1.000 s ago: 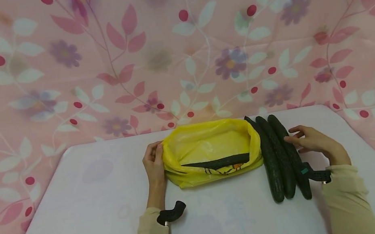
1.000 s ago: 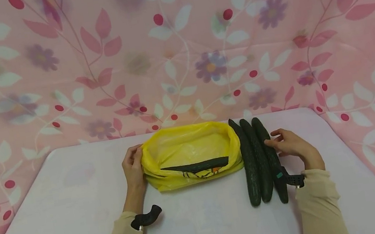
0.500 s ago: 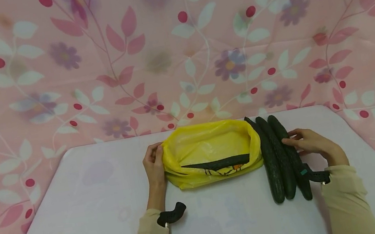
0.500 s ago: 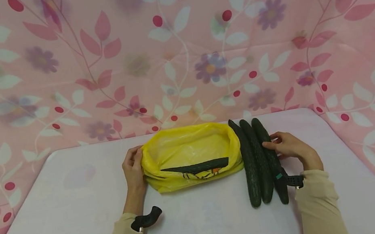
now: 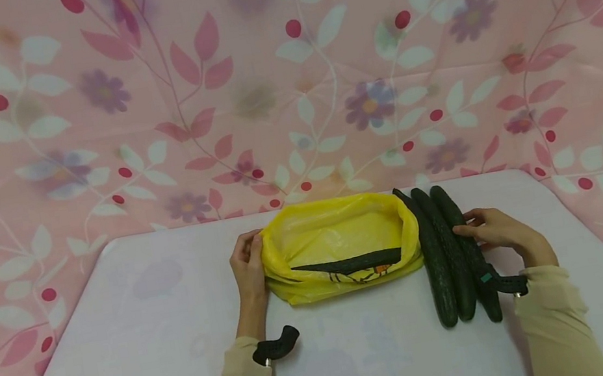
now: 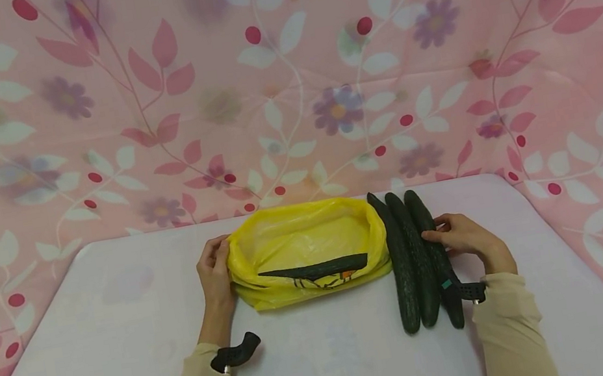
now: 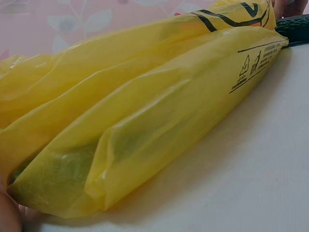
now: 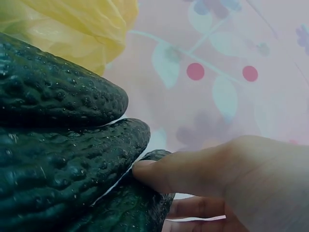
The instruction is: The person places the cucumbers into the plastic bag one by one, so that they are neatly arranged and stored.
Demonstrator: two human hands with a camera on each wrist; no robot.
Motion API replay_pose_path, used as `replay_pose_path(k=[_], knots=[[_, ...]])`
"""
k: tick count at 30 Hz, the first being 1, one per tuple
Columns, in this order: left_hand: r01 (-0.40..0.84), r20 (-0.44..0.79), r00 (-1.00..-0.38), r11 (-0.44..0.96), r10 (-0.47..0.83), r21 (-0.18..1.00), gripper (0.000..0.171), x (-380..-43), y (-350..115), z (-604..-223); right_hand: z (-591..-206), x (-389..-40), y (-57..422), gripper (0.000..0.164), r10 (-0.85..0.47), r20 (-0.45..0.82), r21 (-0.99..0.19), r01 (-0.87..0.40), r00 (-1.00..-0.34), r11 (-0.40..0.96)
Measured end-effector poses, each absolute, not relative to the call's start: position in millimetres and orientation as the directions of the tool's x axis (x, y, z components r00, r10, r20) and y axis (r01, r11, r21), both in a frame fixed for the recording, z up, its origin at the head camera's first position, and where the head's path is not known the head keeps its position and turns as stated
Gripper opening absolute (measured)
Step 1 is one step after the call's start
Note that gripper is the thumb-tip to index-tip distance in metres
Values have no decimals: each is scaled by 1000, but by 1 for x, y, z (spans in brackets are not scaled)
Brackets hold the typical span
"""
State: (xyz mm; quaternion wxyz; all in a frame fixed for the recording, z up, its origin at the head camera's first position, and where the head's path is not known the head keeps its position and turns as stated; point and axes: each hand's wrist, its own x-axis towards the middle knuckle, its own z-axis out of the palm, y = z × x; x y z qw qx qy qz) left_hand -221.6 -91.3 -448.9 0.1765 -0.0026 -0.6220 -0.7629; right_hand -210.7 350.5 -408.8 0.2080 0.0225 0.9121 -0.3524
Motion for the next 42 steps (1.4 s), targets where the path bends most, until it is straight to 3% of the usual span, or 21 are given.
replay_pose_path(k=[25,42], knots=[[298,245,-925,-154,-291,942,28,-234,-94,-474,-408,-209,351,69,-61,-336,-666,191,-940,721],[263,215,-941,-164,-260,951,23,-228,-95,-465,-383,-203,351,71,-2,-121,-698,84,-993,711]])
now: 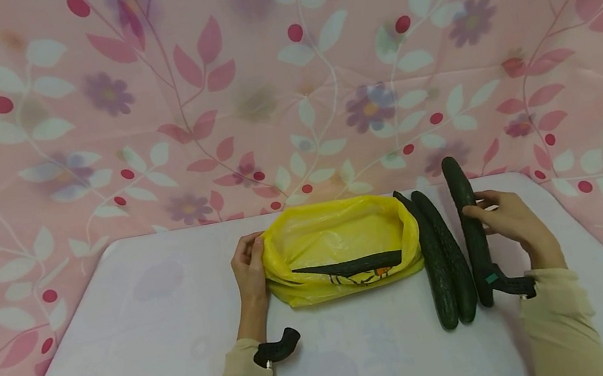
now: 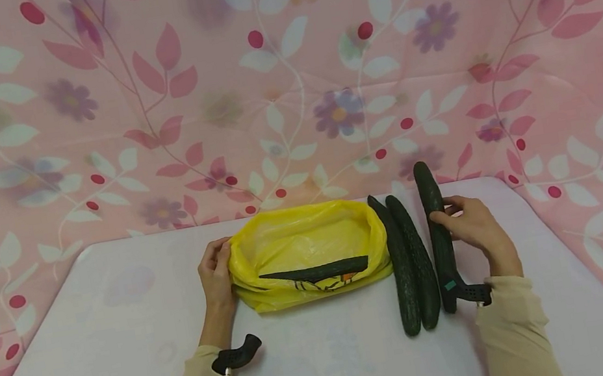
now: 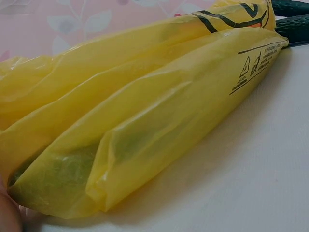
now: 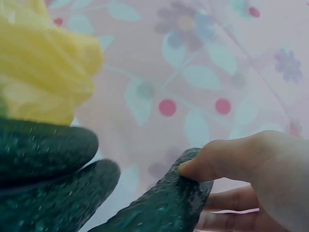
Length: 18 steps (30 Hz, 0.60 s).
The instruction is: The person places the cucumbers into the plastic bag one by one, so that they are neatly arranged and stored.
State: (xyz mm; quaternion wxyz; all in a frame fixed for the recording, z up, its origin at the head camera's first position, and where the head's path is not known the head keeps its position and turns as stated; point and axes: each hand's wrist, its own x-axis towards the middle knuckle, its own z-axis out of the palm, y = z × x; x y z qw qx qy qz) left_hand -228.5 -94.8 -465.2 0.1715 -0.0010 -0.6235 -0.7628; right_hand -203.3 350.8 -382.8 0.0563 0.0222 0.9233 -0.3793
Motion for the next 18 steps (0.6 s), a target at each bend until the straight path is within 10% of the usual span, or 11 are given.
replay_pose_path(k=[18], knots=[[293,249,-932,-146,-264,945,24,-222,-92,-453,-350,-194,337,62,282,173,-835,11,-944,550]])
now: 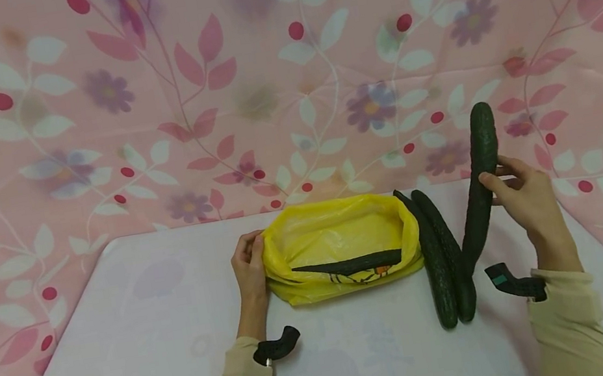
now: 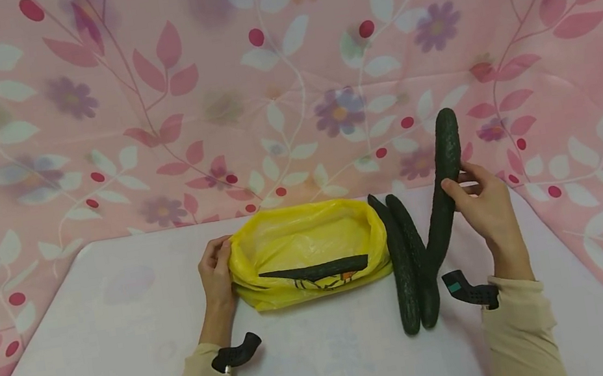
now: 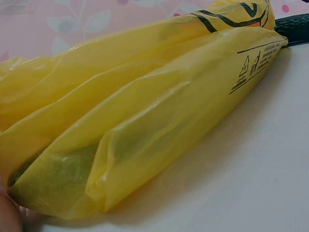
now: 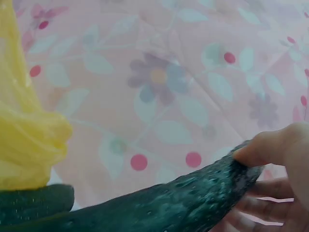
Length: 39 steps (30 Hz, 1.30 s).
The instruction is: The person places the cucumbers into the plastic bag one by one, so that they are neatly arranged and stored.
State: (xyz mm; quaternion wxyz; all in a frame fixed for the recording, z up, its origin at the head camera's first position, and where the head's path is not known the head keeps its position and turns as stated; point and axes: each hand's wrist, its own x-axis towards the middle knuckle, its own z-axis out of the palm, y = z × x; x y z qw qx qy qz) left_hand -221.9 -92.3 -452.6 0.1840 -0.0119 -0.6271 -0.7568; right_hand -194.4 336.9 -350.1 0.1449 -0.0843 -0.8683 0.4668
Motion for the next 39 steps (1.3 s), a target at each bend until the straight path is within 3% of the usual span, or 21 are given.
replay_pose_path(k=[7,17,39], knots=[[274,233,-937,-135,-259,952,25,-221,-93,-451,-340,-193,327,51,394,269,-951,-177,-879,255],[277,233,-937,-146,-261,950,25,-220,-96,-452,-332,-194,315,45,501,307,-938,-347,-809,15],[287,246,-936,-141,-253,947,23,-221,-93,-450,-326,-192,292,45,387,567,-756,-646,-727,-106]])
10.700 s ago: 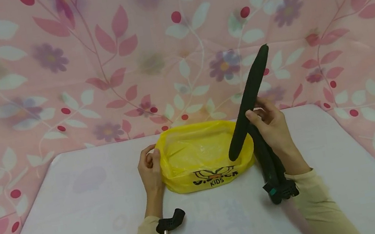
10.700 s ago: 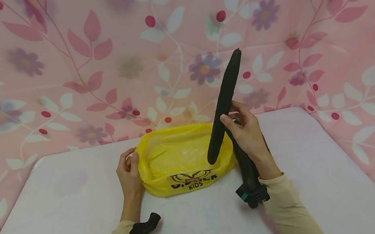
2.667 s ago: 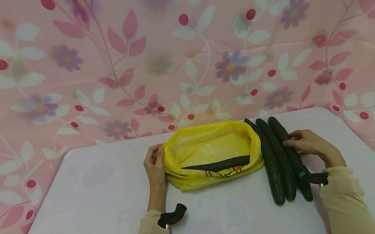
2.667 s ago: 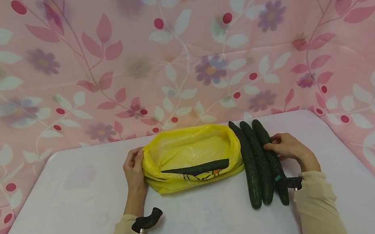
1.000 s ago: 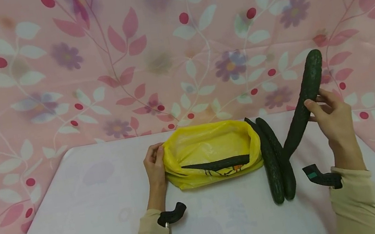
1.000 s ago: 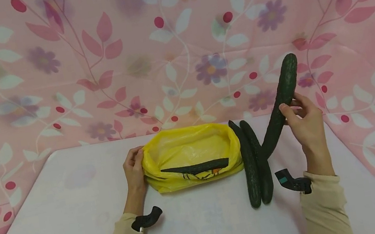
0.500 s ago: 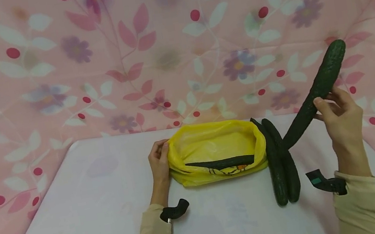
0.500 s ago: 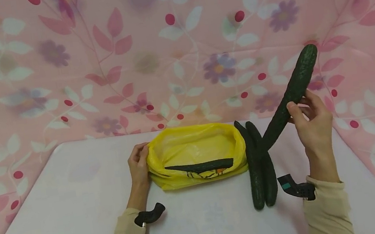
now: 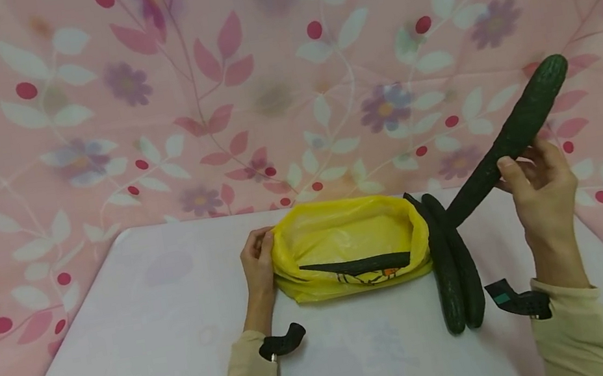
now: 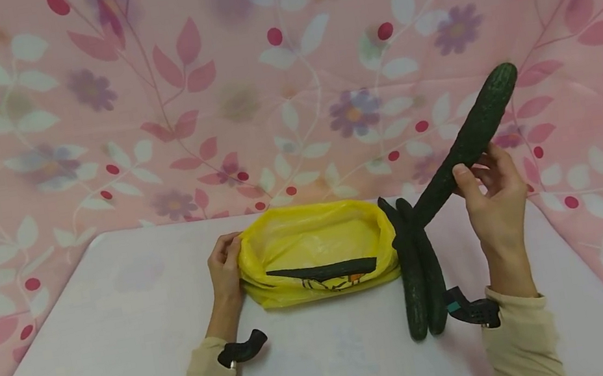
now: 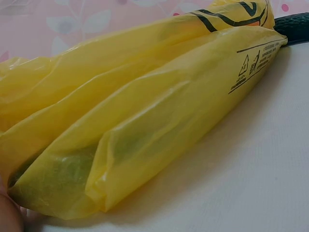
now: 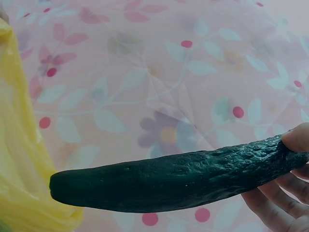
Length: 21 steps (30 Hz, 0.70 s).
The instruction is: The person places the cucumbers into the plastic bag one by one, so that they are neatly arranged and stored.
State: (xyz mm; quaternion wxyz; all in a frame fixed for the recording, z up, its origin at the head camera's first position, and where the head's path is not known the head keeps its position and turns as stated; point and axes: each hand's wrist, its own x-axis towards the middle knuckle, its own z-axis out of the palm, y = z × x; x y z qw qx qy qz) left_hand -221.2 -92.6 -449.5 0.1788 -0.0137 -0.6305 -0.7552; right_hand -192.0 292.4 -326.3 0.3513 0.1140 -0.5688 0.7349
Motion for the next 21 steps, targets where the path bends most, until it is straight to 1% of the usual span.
replay_pose_path(k=[3,7,14,21], knots=[[274,235,-939,-132,-251,953,23,-220,-93,-449,-327,-194,289,45,344,613,-721,-682,-711,-124],[279,243,-938,-125,-246,952,24,-220,-93,-449,-328,-195,283,46,311,649,-700,-705,-694,-113],[280,245,-938,-121,-244,952,23,-221,-92,-449,-328,-195,274,48,288,644,-708,-695,-709,-127],[278,251,-937,-84,-241,957,24,-220,-93,-449,-331,-197,266,51,221,673,-713,-699,-706,-58]])
